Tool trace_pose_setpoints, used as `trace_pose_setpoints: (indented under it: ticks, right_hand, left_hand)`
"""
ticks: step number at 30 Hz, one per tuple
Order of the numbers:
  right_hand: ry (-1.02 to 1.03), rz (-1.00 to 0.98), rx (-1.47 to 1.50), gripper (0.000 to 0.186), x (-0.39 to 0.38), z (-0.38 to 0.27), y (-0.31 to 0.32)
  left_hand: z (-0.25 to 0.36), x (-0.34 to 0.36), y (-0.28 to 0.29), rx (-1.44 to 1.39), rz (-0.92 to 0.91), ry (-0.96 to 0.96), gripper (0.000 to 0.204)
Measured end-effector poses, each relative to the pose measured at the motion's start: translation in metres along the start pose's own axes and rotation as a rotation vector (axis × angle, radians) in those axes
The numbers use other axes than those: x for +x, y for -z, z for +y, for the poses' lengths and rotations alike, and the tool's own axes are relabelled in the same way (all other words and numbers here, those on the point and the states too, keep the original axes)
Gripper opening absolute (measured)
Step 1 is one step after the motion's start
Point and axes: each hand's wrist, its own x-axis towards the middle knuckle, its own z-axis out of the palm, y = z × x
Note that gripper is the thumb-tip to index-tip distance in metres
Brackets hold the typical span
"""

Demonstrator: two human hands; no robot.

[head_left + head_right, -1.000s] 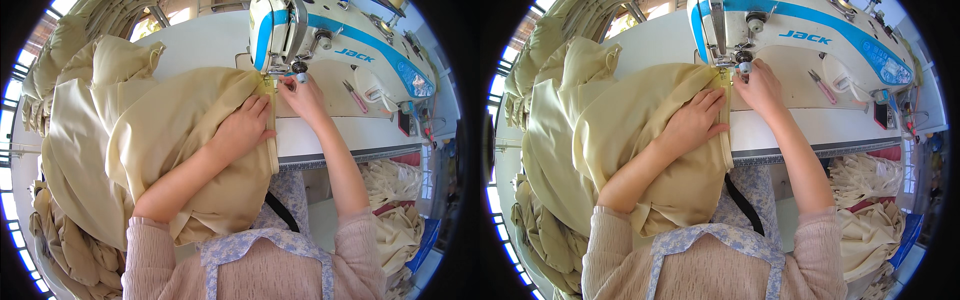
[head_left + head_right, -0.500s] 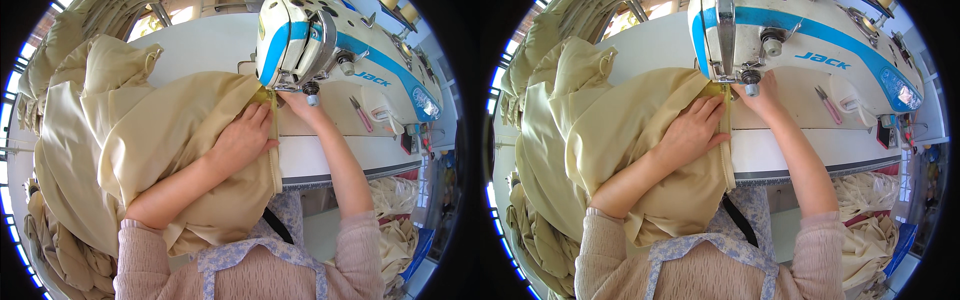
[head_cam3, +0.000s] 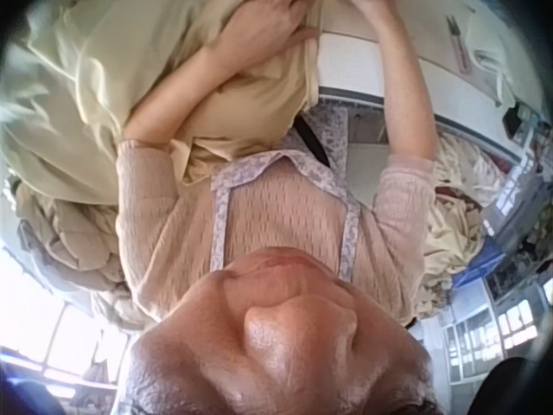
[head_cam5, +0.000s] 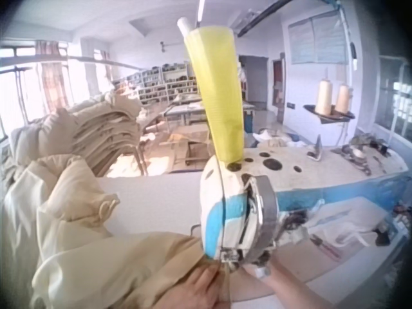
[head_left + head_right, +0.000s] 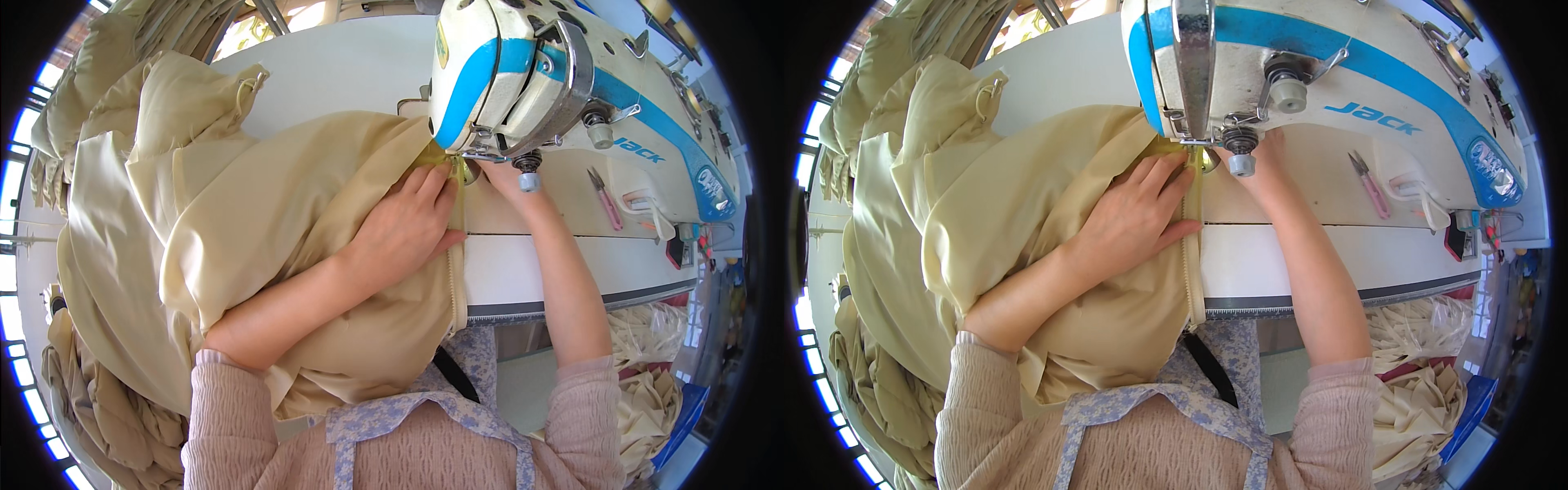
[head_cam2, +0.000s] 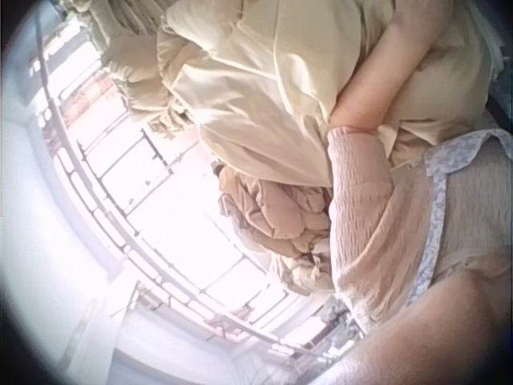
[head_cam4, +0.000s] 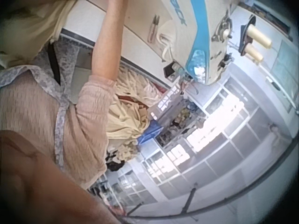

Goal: The person aligns a zipper along the edge of a beige fabric piece and sews it using a sewing machine. They repeatedly adjust the fabric and zipper, guide them under the needle, and use a seam ripper to remove excess thread. The person continues sewing along the zipper length and inspects the seam.

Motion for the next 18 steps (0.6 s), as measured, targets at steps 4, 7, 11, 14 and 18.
trace_pose_setpoints:
  ticks: [4,7,11,14,18]
  right_hand:
    - [-0.014,0.004,-0.035,0.035,0.000,0.004,-0.001]
    - [-0.064,0.008,-0.009,0.034,0.000,0.004,-0.002]
    - [-0.133,-0.024,-0.007,0.045,0.000,0.005,-0.005]
    - [-0.226,-0.059,0.011,0.042,-0.002,-0.007,0.010]
    - [-0.344,-0.055,0.015,0.024,-0.020,-0.063,0.075]
  left_hand:
    - [0.000,0.000,0.000,-0.045,-0.006,0.025,0.062]
    - [-0.002,0.000,-0.001,-0.060,-0.019,0.028,0.062]
    - [-0.004,0.003,-0.002,-0.054,-0.034,0.024,0.061]
    - [-0.004,0.005,-0.002,-0.020,-0.029,0.017,0.061]
    - [-0.003,0.004,-0.002,0.011,-0.011,-0.015,0.062]
